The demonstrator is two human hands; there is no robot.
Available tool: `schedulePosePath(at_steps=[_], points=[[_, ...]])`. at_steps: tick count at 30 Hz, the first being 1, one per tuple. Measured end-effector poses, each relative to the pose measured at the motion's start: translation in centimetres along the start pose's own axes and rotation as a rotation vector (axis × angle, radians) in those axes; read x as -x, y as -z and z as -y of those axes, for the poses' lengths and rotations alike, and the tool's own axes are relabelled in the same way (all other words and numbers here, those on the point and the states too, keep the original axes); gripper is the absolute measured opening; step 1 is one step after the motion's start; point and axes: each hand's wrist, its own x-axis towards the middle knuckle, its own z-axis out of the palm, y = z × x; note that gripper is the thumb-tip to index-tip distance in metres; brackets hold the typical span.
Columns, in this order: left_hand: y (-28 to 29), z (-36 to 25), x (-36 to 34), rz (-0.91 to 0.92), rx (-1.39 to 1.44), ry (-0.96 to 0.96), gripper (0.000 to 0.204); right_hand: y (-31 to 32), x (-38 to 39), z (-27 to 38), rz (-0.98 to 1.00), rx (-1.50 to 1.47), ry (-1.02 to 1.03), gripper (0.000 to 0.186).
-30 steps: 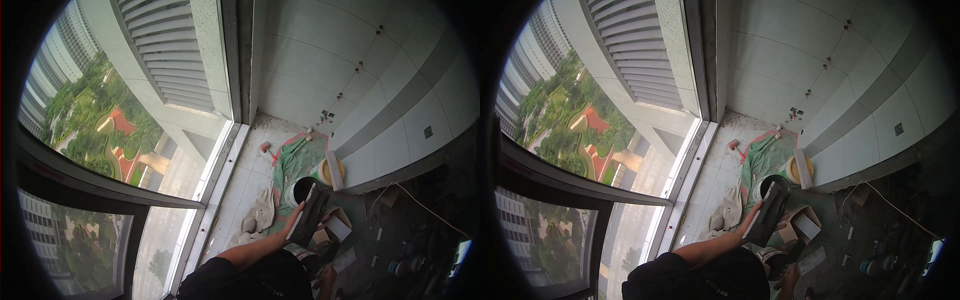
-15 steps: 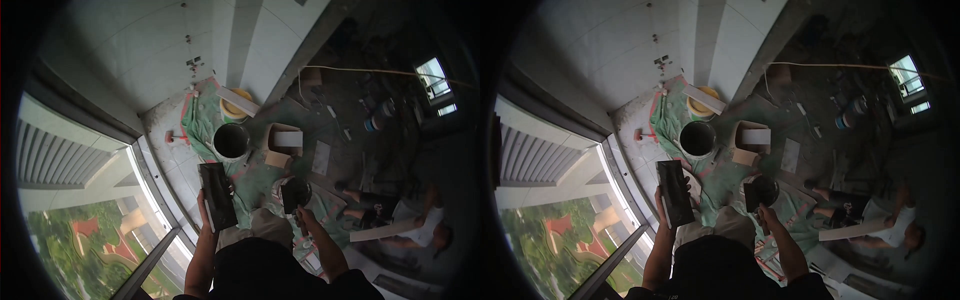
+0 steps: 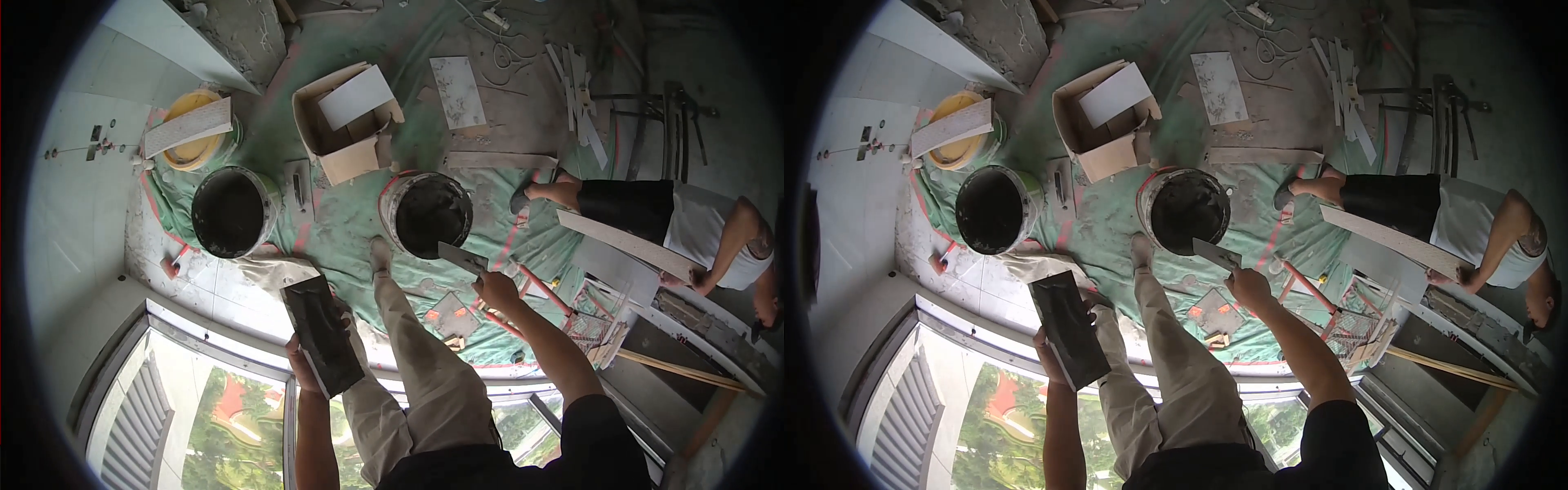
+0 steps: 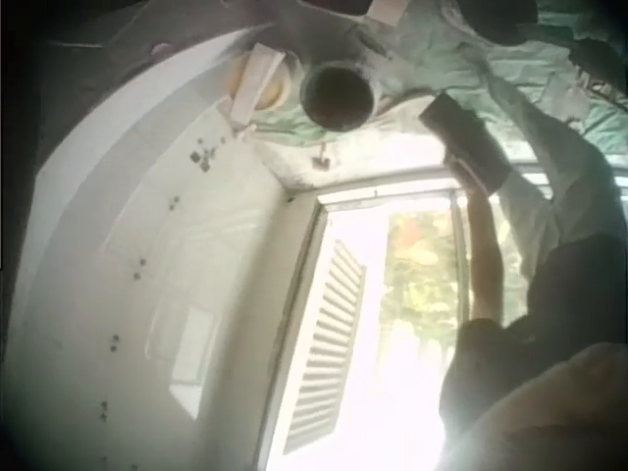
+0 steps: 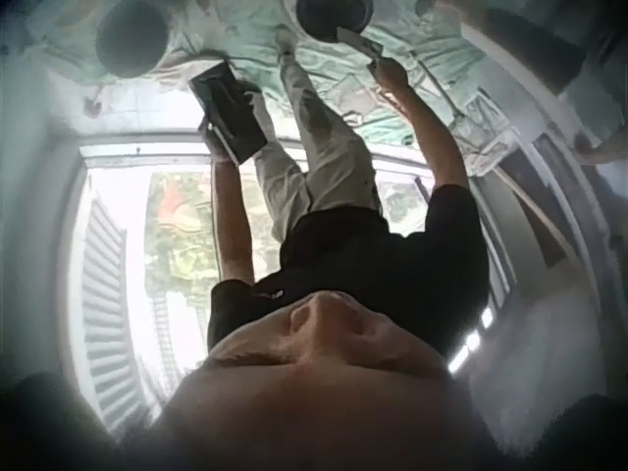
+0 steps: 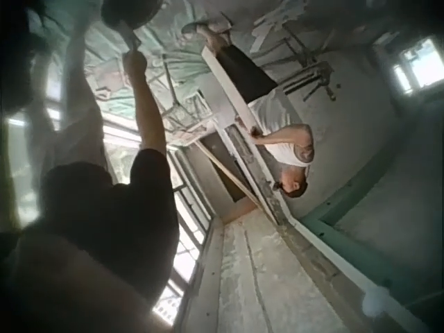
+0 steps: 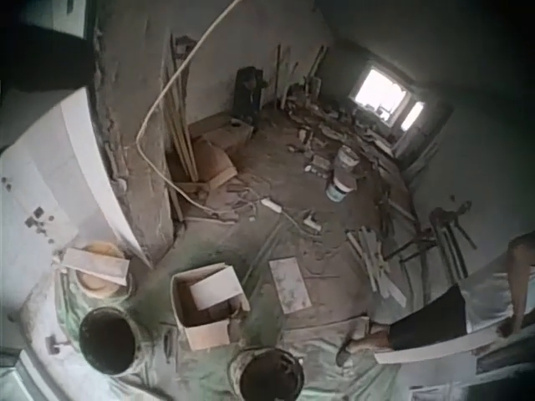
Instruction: Applying mortar to tiles and sticking them to a wall in a renovation site.
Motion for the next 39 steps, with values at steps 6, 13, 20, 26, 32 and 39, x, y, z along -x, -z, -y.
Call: schedulePosePath(at_steps=[6,13,20,26,32,39], points=[[-2.0,4.6,-11.7,0.120,0.025,0.074,0.096,0.7,-7.1,-1.8,0.084,0.131,0.038,0.037],[0.6,7.2,-17.3,0.053,-0.012,0.166,0.101,-3.5,-8.7,-1.4,0.183,0.001,0.048,0.040],[4.0,8.4,-20.7,-0.059,-0.145,0.186,0.089,-6.9,-7.4,2.0,0.155,-0.476,-0.120,0.046],[7.5,8.8,-24.1,-0.048,-0.253,0.225,0.089,-7.1,-6.0,3.7,0.287,-1.085,-0.307,0.048],[8.9,9.1,-26.4,-0.022,-0.232,0.206,0.092,-3.1,-1.6,8.5,0.279,-1.460,-0.390,0.032],[9.8,10.3,-28.4,0.081,-0.146,0.190,0.098,2.8,8.2,17.7,-0.537,-1.450,-0.135,0.010]])
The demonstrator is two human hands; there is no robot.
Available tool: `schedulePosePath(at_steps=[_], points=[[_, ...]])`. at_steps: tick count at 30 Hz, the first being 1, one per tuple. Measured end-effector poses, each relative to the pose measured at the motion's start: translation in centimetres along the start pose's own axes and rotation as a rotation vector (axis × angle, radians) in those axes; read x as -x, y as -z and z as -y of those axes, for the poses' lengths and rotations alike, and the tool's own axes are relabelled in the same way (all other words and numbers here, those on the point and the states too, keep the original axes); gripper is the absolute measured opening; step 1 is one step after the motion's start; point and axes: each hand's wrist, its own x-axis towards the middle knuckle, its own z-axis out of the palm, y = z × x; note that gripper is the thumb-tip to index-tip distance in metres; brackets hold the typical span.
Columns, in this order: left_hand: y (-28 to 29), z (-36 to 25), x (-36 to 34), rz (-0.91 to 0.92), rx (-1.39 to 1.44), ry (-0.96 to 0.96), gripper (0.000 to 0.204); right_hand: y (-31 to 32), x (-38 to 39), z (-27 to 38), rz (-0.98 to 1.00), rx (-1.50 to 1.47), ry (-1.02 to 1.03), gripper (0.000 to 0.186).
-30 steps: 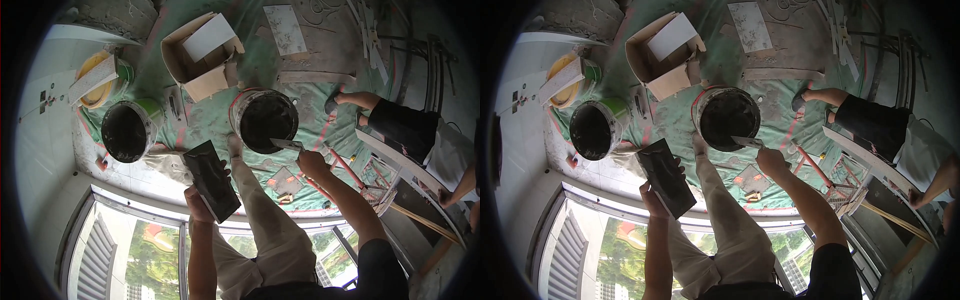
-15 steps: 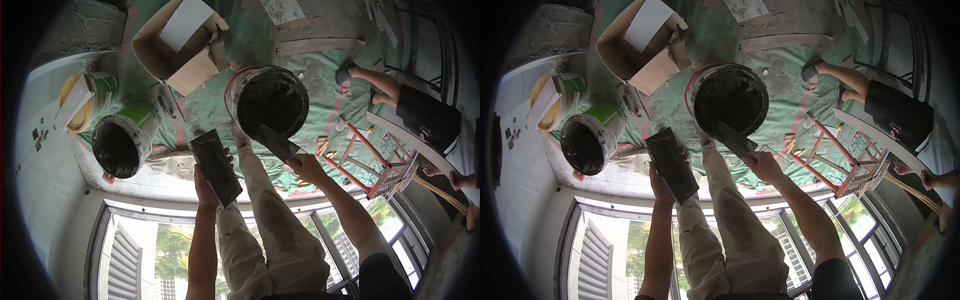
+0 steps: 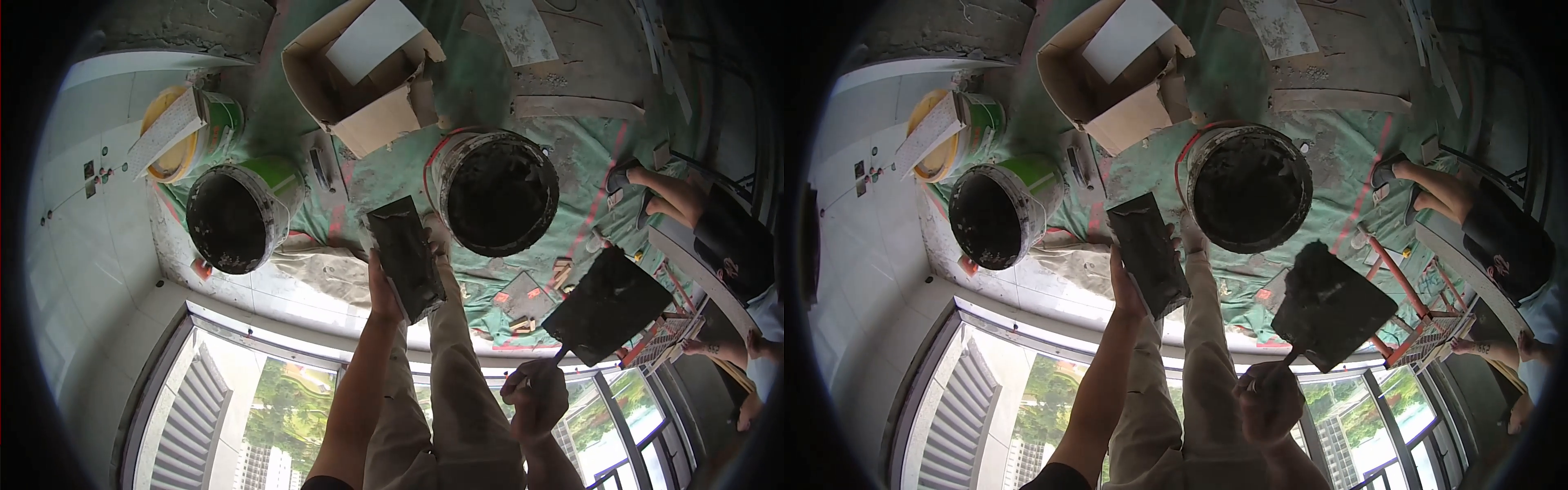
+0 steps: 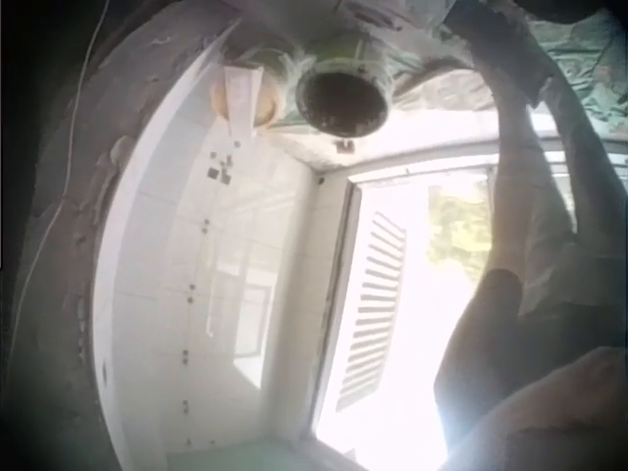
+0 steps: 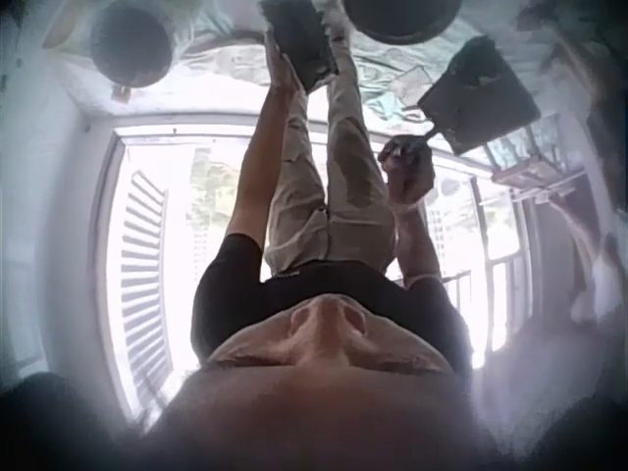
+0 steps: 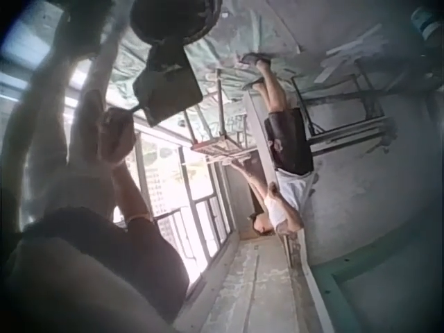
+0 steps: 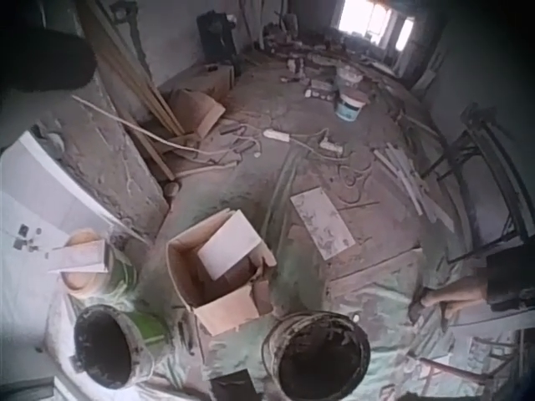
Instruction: Applying mortar to tiles and sticking them to a wall in a renovation site.
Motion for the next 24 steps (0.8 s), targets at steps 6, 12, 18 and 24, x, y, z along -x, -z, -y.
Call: schedulePosePath(at_steps=[6,12,18,24], points=[[-0.5,1.2,-0.7,0.086,0.092,0.037,0.097,-12.1,-1.1,-8.3,0.015,0.353,0.041,0.023],[-1.2,0.5,-0.4,0.009,-0.025,0.059,0.100,-8.8,2.2,-7.1,0.154,0.163,-0.174,0.017],[-0.5,-0.6,0.4,0.139,0.107,0.109,0.100,3.2,-6.7,-9.1,0.123,0.560,-0.124,0.020],[2.6,-1.3,2.6,0.024,0.063,0.103,0.096,9.2,-17.0,-12.8,0.460,1.234,0.056,0.032]])
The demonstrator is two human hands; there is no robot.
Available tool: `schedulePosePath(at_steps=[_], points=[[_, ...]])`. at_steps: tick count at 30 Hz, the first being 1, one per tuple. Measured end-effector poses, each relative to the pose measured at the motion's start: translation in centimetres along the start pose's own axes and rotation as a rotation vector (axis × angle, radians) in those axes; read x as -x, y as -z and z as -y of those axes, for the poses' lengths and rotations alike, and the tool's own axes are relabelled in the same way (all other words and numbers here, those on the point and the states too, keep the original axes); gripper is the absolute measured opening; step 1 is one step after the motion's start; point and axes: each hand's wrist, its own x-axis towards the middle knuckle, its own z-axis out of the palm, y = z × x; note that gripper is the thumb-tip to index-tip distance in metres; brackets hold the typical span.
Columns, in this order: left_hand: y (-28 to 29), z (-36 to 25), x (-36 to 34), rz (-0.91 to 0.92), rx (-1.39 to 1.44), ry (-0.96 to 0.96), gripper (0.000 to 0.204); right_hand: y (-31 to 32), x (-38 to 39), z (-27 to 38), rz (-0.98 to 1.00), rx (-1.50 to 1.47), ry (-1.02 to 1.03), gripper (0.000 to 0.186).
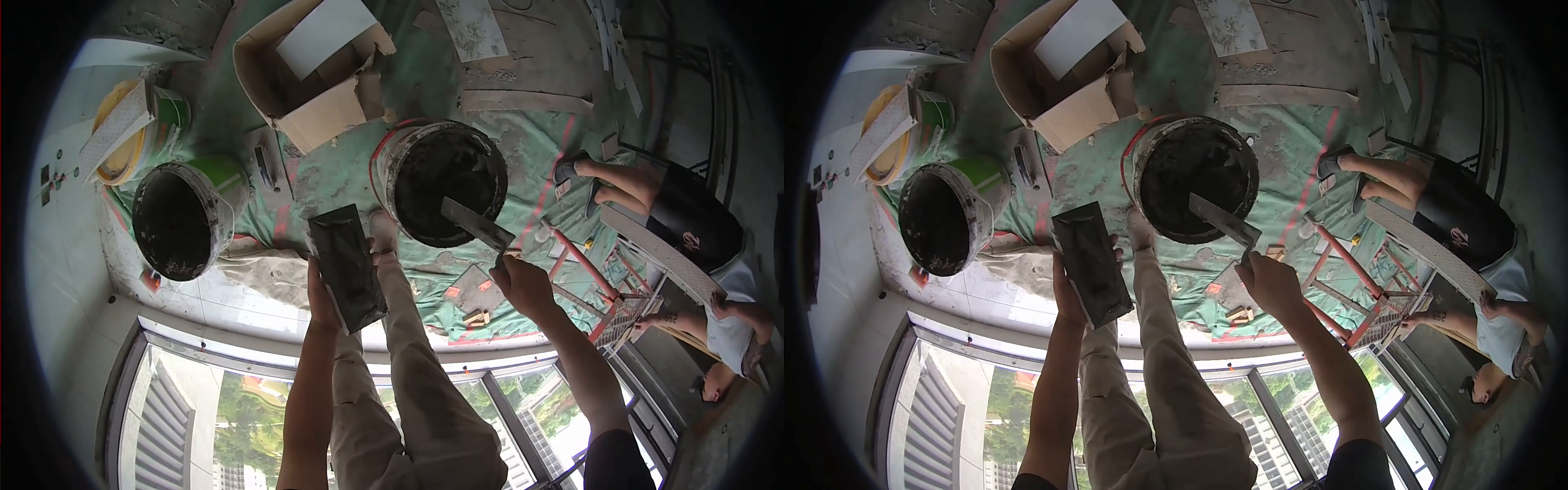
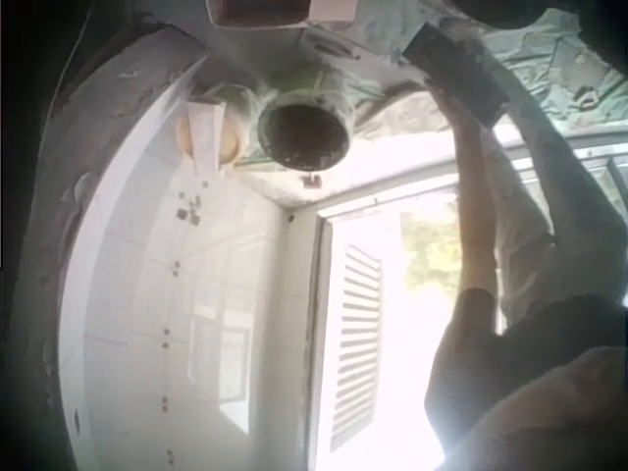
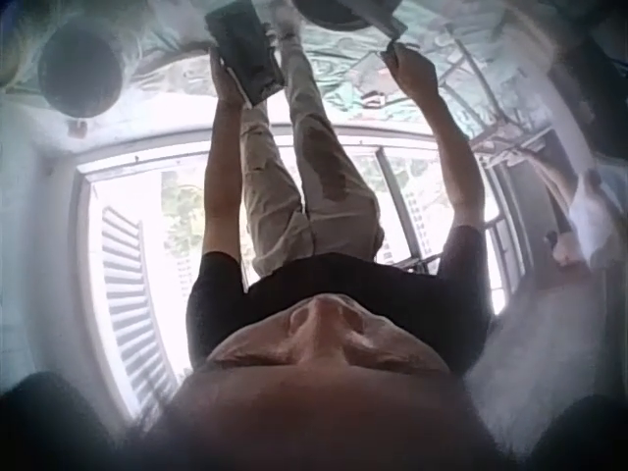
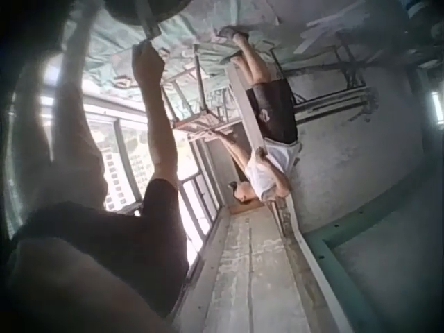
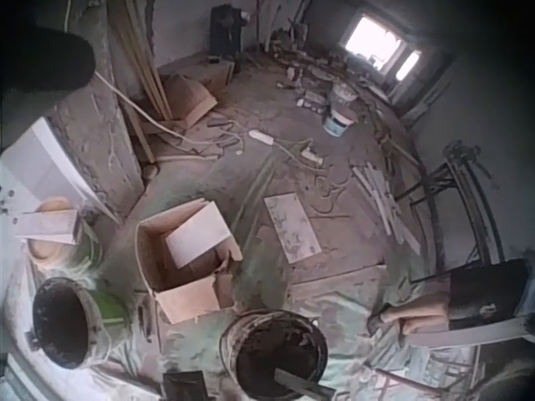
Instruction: Applying mortar to tiles and sticking them to a wall in a renovation site.
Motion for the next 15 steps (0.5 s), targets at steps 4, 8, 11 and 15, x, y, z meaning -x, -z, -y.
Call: schedulePosePath(at_steps=[4,8,11,15], points=[[1.4,0.6,1.2,-0.003,0.023,-0.068,0.094,-2.0,-3.0,0.6,0.020,0.034,0.039,0.036],[1.8,0.7,1.9,-0.031,0.037,-0.074,0.093,-4.8,-4.1,2.3,0.099,-0.025,-0.017,0.043],[1.8,0.5,1.7,-0.031,0.012,-0.053,0.094,-5.8,-4.4,2.9,0.176,-0.357,-0.125,0.049],[1.6,1.1,0.4,0.046,0.058,-0.047,0.095,-5.2,-5.6,3.0,0.329,-0.738,-0.274,0.047]])
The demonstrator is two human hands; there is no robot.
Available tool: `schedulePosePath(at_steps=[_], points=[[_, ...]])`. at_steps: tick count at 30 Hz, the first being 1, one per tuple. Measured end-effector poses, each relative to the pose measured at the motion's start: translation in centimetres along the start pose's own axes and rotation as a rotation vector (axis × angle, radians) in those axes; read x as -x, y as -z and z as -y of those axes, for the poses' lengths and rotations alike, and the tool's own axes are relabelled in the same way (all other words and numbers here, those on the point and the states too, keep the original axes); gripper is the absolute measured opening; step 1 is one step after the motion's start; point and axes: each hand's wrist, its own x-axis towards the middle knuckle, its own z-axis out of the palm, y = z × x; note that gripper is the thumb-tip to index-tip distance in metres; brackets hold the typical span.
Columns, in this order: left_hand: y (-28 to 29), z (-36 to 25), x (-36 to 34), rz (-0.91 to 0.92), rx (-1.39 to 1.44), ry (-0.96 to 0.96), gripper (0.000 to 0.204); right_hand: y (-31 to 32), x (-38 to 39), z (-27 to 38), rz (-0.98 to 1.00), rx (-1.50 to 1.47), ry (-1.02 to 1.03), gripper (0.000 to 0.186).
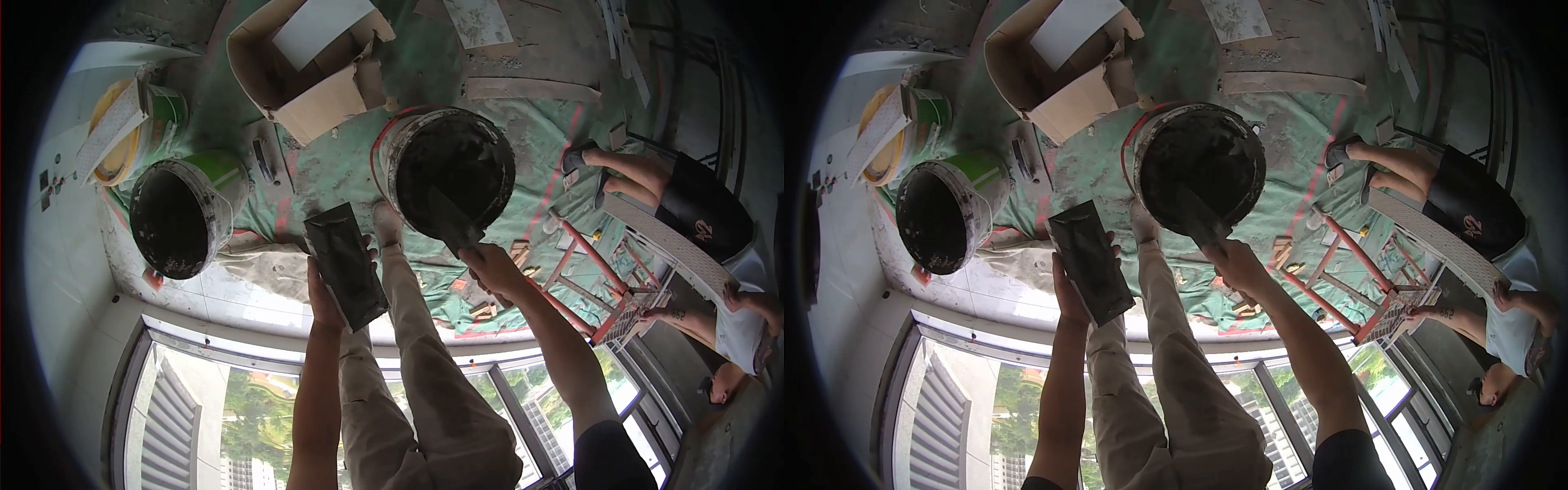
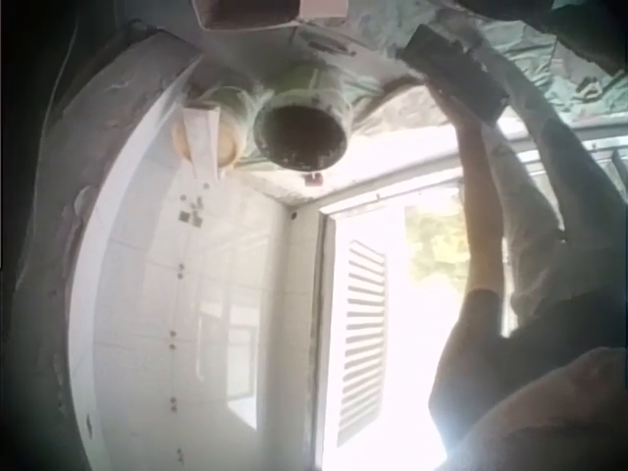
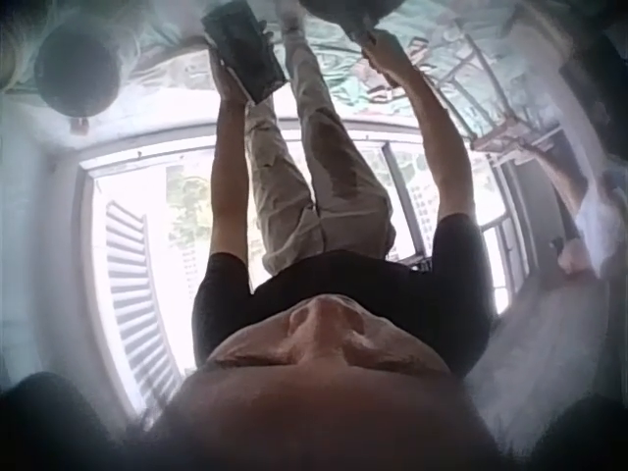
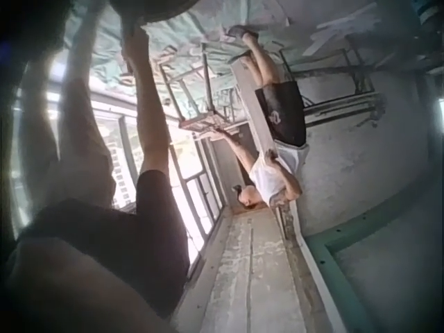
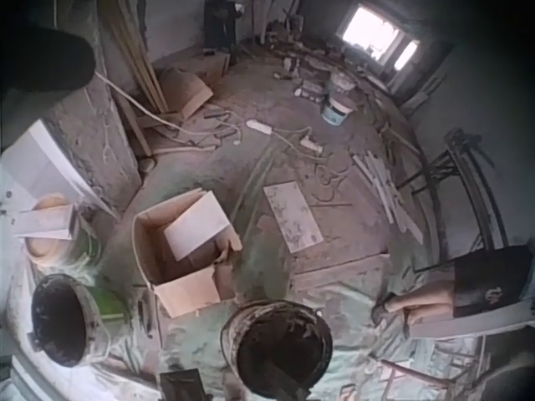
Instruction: Applying mortar to tiles and sticking them to a wall in a renovation site.
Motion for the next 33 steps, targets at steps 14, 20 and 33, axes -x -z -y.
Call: schedulePosePath(at_steps=[14,20,33], points=[[-1.7,0.8,-4.5,-0.063,-0.037,-0.106,0.096,-0.2,15.9,4.0,-0.048,-0.414,0.256,0.031],[-3.6,0.9,-6.8,0.086,0.080,-0.162,0.097,-7.4,22.1,4.2,-0.450,-0.410,0.680,0.017],[-5.9,2.3,-9.0,0.079,0.156,-0.149,0.100,-9.7,19.2,-1.1,-0.242,-0.363,0.254,0.024]])
